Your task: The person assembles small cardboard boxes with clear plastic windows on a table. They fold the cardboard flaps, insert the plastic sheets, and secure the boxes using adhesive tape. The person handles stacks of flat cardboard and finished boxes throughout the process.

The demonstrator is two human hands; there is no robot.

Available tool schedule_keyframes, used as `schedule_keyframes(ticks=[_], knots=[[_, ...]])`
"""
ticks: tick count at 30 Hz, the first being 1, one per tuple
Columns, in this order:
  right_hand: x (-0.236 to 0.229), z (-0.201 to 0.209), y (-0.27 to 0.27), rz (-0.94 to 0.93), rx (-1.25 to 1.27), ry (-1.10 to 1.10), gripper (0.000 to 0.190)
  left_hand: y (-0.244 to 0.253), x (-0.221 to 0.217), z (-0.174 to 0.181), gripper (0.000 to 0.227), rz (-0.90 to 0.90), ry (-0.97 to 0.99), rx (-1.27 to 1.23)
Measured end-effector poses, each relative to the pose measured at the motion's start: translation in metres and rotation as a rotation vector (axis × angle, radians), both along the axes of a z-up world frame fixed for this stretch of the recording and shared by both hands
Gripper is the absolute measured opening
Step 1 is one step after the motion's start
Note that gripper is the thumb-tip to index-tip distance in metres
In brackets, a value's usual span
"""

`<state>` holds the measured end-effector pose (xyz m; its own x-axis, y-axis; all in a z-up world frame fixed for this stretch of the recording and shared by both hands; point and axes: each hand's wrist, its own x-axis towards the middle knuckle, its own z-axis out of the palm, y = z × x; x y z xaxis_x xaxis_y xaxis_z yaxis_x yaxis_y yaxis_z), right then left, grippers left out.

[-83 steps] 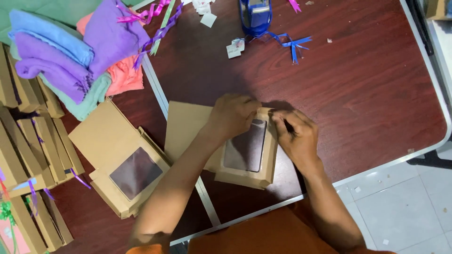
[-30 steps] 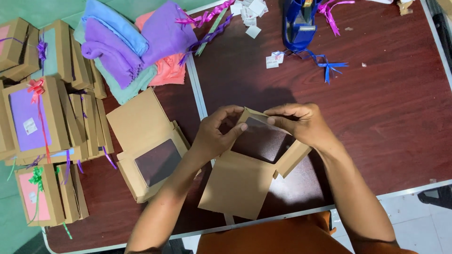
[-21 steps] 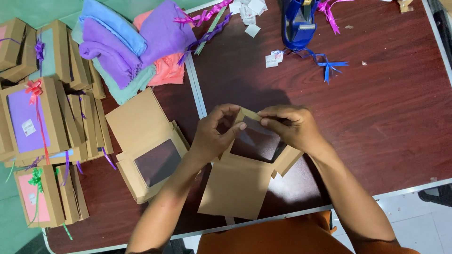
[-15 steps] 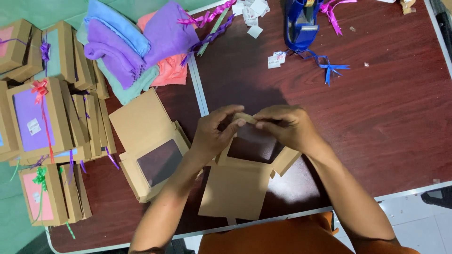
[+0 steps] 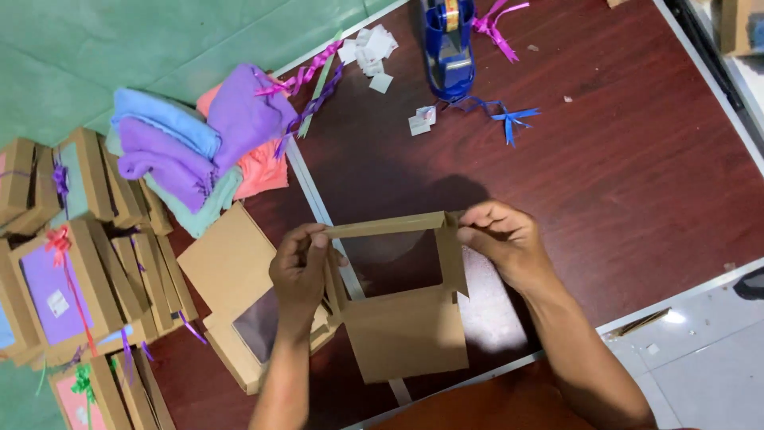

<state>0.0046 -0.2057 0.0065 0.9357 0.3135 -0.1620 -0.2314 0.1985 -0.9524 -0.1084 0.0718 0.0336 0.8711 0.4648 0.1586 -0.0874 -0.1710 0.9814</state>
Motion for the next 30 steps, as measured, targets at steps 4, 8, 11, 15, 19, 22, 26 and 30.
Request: schedule_keyframes(ticks=[4,8,11,15,19,22,26,30], knots=[[-0.002,0.030,0.009,0.013,-0.034,-0.019,0.021,-0.002,-0.004,-0.008,0.020,0.024,-0.018,0.021],[-0.004,0.023,0.010,0.001,-0.048,-0.040,0.021,-0.005,-0.011,-0.016,0.020,0.048,-0.025,0.034],[-0.004,0.027,0.013,-0.013,-0.039,-0.059,0.021,-0.008,-0.013,-0.015,0.020,0.059,-0.026,0.038],[-0.004,0.019,0.008,-0.010,0.001,-0.062,0.020,-0.011,-0.012,-0.009,0.019,0.048,-0.024,0.024],[-0.003,0.009,0.006,0.006,0.008,-0.072,0.020,-0.010,-0.013,-0.015,0.018,0.052,-0.009,-0.017],[-0.002,0.002,0.004,0.039,0.022,-0.080,0.020,-0.011,-0.013,-0.015,0.020,0.091,0.031,-0.100],[-0.002,0.012,0.006,0.057,0.030,-0.074,0.021,-0.012,-0.014,-0.013,0.022,0.092,0.076,-0.167],[0.000,-0.007,0.001,0.078,0.050,-0.056,0.020,-0.012,-0.016,-0.016,0.024,0.086,0.124,-0.177]])
